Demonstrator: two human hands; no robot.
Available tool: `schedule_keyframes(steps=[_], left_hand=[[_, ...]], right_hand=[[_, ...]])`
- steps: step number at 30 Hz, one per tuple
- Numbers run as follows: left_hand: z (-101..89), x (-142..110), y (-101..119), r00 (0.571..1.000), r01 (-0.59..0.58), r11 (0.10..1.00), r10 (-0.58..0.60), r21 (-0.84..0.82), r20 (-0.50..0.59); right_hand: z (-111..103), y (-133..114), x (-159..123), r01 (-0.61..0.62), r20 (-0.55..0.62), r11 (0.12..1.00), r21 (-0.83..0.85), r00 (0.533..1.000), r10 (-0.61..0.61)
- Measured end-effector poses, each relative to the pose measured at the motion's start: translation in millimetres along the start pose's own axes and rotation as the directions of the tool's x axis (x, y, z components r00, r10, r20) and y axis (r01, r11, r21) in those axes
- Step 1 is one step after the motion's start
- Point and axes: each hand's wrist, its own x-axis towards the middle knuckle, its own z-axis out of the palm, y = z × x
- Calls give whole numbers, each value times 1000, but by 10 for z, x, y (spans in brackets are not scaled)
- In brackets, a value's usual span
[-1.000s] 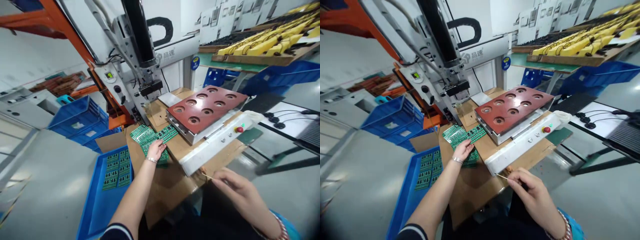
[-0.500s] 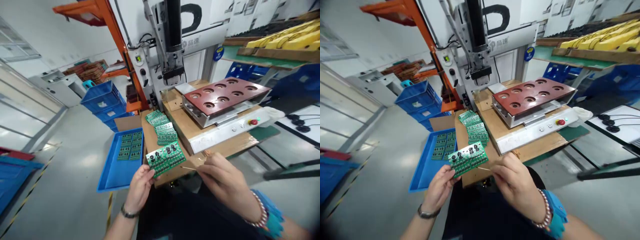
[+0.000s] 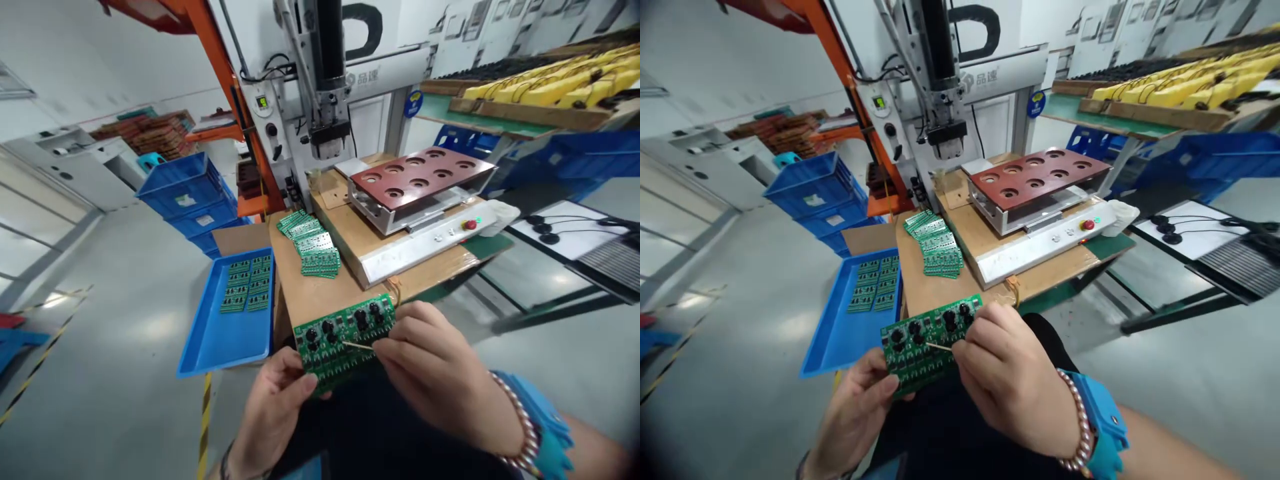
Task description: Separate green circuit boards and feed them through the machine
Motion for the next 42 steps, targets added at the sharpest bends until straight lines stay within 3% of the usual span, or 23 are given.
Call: schedule_keyframes(steps=[42], left_hand=[[49, -82, -20, 999, -13, 991, 18, 133, -37]], right_hand=[[-103, -26, -36, -16, 61, 1000, -8, 998, 16]])
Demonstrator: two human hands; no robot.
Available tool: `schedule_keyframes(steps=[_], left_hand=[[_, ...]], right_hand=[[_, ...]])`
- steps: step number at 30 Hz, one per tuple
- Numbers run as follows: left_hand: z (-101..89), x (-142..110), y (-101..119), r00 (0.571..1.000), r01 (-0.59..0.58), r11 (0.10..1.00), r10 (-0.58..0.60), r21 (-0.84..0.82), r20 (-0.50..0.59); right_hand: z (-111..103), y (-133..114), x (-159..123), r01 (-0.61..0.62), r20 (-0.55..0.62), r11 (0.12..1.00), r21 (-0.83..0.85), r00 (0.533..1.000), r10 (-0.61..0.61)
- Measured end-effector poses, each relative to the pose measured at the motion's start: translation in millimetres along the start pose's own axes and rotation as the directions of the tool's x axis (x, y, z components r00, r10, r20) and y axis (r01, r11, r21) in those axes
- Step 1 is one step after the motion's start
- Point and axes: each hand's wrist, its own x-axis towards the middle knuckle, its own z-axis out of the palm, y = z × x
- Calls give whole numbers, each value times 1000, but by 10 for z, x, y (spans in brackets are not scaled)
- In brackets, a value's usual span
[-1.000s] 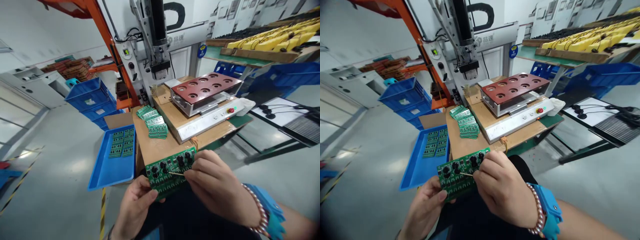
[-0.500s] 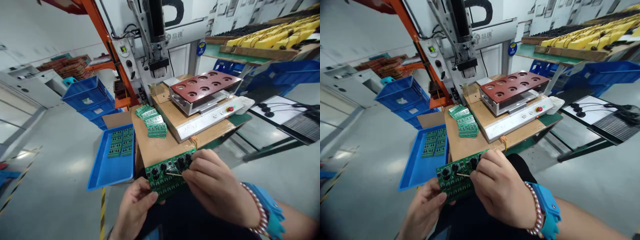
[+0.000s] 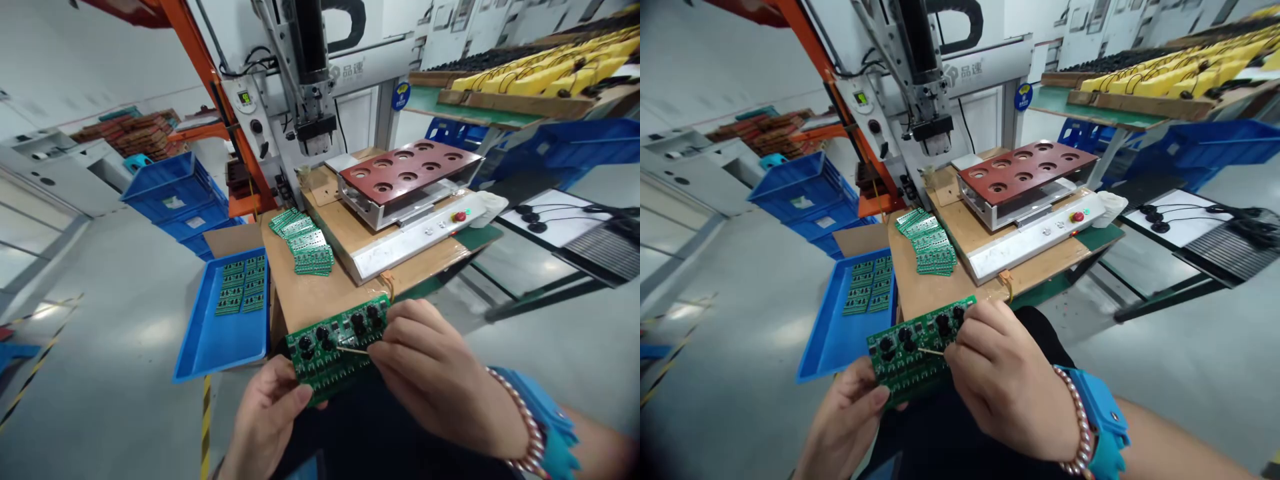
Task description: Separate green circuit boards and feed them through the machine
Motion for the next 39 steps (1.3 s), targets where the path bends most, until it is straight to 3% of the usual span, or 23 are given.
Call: schedule_keyframes(steps=[15, 31, 39], left_hand=[[12, -15, -22, 1000, 13, 1000, -13, -5, 22], [15, -25, -23, 1000, 20, 1000, -20, -20, -4], [23, -20, -12, 999, 38, 999, -38, 11, 8]], right_hand=[[3, 13, 31, -9, -82, 1000, -17, 997, 8], [19, -1, 48, -10, -32, 1000, -14, 999, 10], [3, -32, 73, 6, -72, 1000, -16, 997, -7]])
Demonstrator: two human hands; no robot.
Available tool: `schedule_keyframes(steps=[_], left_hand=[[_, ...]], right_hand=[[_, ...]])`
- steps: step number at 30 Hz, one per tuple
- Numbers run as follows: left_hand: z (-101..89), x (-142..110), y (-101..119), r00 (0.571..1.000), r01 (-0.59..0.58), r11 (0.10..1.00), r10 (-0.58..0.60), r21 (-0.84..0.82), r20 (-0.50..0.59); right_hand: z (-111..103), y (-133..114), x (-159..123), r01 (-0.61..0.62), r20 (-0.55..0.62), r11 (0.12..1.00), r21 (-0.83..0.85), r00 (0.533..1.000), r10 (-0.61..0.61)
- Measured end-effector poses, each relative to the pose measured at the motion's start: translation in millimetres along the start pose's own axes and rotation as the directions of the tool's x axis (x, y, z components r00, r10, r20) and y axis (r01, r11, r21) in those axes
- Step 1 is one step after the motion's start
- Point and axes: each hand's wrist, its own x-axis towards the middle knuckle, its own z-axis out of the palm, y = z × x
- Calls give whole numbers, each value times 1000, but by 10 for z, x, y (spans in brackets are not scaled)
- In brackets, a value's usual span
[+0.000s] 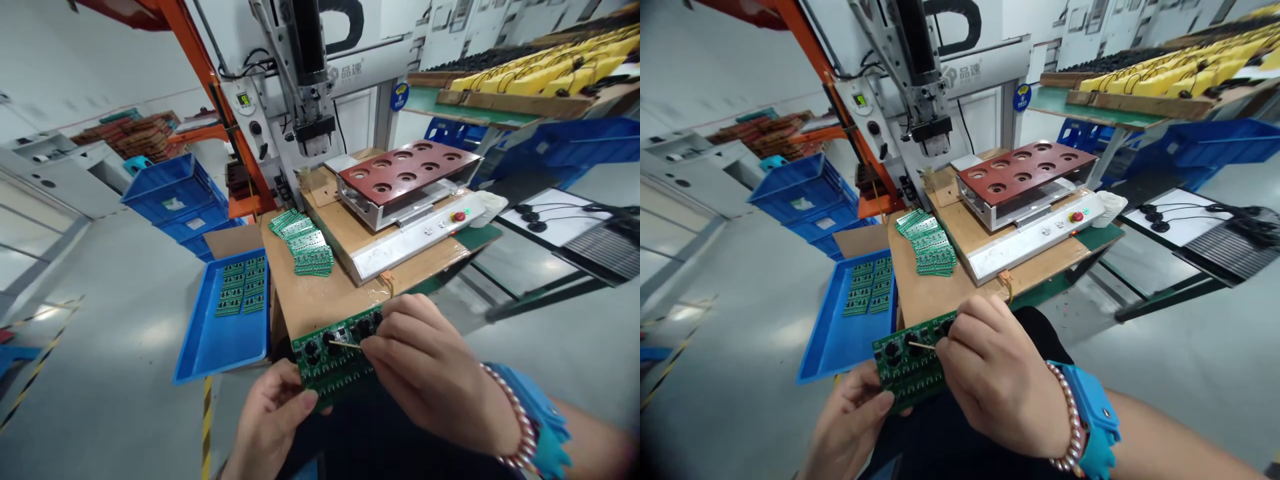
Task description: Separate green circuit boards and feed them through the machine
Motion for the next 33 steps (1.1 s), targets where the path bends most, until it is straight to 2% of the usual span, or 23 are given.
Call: schedule_keyframes(steps=[8, 19, 28, 33], left_hand=[[28, -18, 11, 1000, -13, 1000, 13, -17, -24], [5, -21, 5, 1000, -24, 999, 24, 35, 8], [51, -45, 18, 999, -11, 1000, 12, 22, -46], [19, -25, -7, 1000, -27, 1000, 27, -2, -9]], right_hand=[[-24, 11, -14, 1, 49, 1000, -14, 999, 0], [-42, 35, -14, 2, -20, 1000, -17, 1000, -3], [-38, 39, 21, 7, -1, 1000, -14, 1000, -7], [-30, 48, -9, -5, 5, 1000, -17, 1000, 5]])
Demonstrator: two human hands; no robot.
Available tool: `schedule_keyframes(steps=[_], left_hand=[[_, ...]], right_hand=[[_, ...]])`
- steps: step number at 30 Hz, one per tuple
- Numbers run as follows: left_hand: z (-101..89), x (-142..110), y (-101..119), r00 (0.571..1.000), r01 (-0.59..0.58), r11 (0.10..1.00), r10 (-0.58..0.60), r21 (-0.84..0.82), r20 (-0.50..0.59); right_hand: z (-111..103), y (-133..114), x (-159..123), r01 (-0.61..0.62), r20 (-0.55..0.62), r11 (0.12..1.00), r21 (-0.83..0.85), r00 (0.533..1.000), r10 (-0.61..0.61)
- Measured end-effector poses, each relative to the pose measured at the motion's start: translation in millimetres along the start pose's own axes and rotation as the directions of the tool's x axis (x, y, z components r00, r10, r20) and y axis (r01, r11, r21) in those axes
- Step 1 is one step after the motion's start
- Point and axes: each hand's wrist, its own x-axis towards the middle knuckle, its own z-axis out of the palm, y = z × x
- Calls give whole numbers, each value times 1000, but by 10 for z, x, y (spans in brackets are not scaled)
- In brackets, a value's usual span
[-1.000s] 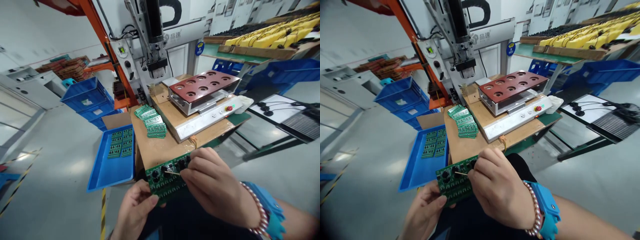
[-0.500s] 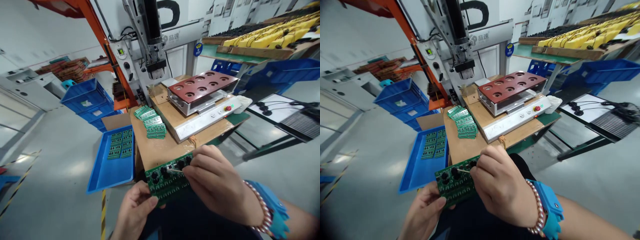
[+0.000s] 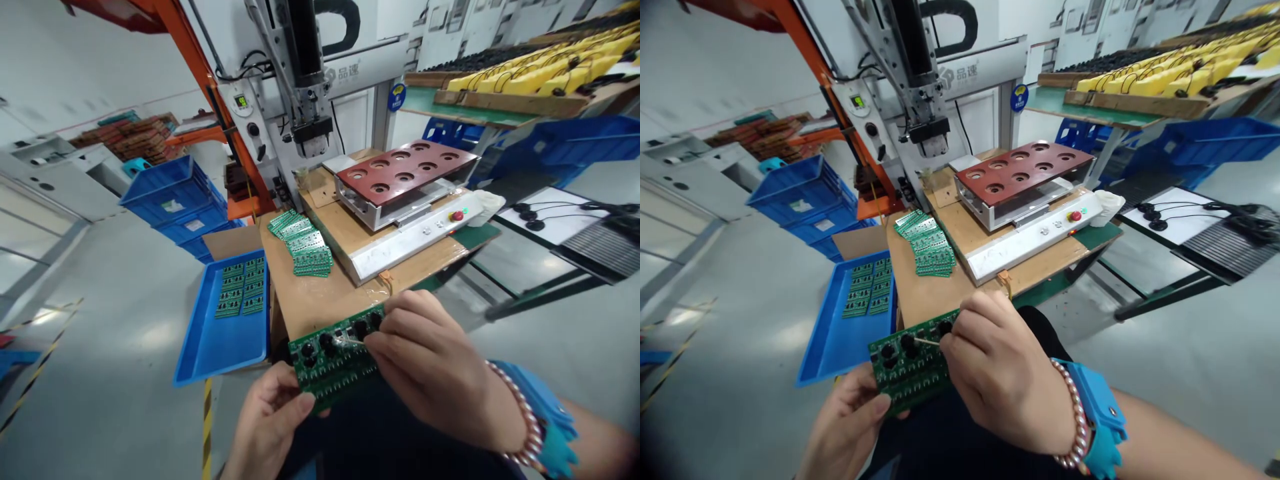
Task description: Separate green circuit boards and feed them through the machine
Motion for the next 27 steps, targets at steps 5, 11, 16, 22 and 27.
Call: schedule_keyframes(steps=[5, 11, 16, 22, 27], left_hand=[[-8, -11, -1, 1000, 14, 1000, -15, -19, -16], [3, -17, 6, 1000, 21, 1000, -21, 17, -11], [11, -11, 11, 1000, 24, 1000, -24, 14, 5], [22, -13, 19, 1000, 7, 999, -7, 51, 1], [13, -4, 12, 1000, 13, 999, -13, 32, 7]], right_hand=[[-13, -23, -2, 6, 37, 1000, -5, 999, -6], [-14, -53, 20, 26, 35, 1000, -8, 999, -25], [-4, -50, 31, 25, 11, 1000, 1, 1000, -25], [-15, -65, 33, 26, -7, 1000, 6, 1000, -26], [-16, -49, 22, 9, -3, 1000, -17, 1000, -9]])
